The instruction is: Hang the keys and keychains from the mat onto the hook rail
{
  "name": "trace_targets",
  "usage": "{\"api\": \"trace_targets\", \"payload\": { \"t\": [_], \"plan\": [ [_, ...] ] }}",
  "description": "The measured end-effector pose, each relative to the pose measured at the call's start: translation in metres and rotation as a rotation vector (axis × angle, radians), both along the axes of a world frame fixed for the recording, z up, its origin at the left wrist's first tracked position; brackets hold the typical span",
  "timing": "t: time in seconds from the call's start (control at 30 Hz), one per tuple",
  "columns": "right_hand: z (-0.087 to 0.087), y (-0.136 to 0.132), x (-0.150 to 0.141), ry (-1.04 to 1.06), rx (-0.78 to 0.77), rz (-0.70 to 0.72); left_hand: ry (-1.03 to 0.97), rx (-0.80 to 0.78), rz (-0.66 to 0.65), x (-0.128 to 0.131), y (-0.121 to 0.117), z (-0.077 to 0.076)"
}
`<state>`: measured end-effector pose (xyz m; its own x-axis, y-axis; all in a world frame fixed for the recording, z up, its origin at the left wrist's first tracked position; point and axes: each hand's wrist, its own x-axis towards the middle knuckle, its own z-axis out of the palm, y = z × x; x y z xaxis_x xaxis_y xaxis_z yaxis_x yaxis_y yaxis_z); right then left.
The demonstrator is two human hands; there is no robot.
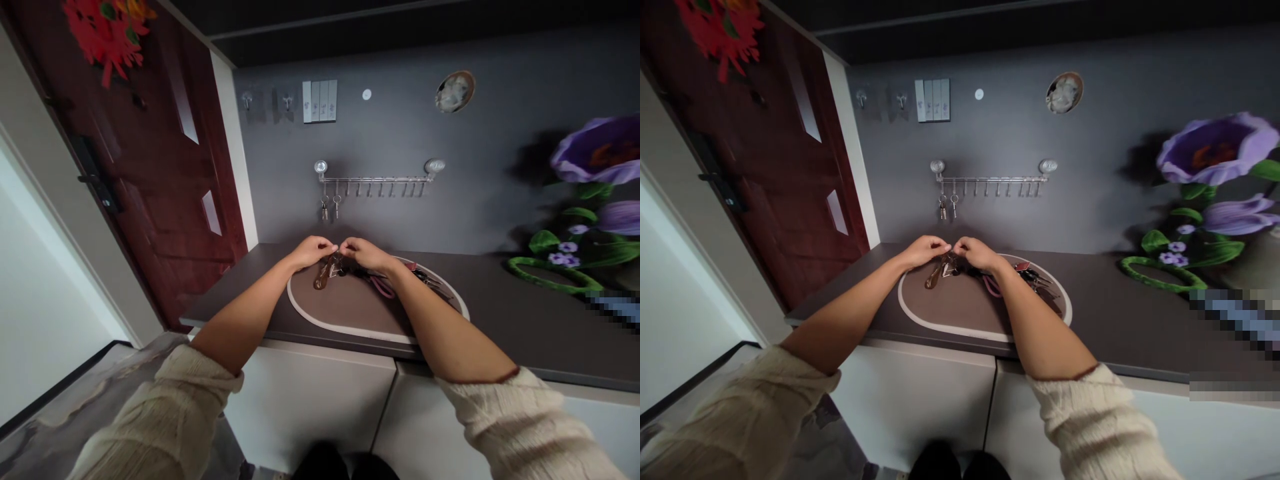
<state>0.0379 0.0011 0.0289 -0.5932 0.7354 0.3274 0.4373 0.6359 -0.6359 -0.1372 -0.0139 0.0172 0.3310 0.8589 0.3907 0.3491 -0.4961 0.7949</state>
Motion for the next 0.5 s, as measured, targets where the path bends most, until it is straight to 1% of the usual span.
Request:
{"api": "trace_targets", "payload": {
  "t": [0.17,0.3,0.4,0.5],
  "plan": [
    [0.0041,-0.0027,-0.0031,0.030,0.070,-0.016,-0.022,0.017,0.017,-0.0009,-0.0010,0.0054],
    [0.0088,-0.0056,-0.0046,0.063,0.128,-0.058,-0.047,0.032,0.027,-0.0019,-0.0013,0.0084],
    [0.0101,-0.0057,-0.0046,0.099,0.157,-0.083,-0.083,-0.002,-0.002,-0.0018,-0.0020,0.0088],
    [0.0091,-0.0039,-0.0051,0.142,0.139,-0.083,-0.127,-0.021,-0.065,-0.0011,-0.0024,0.0083]
  ]
}}
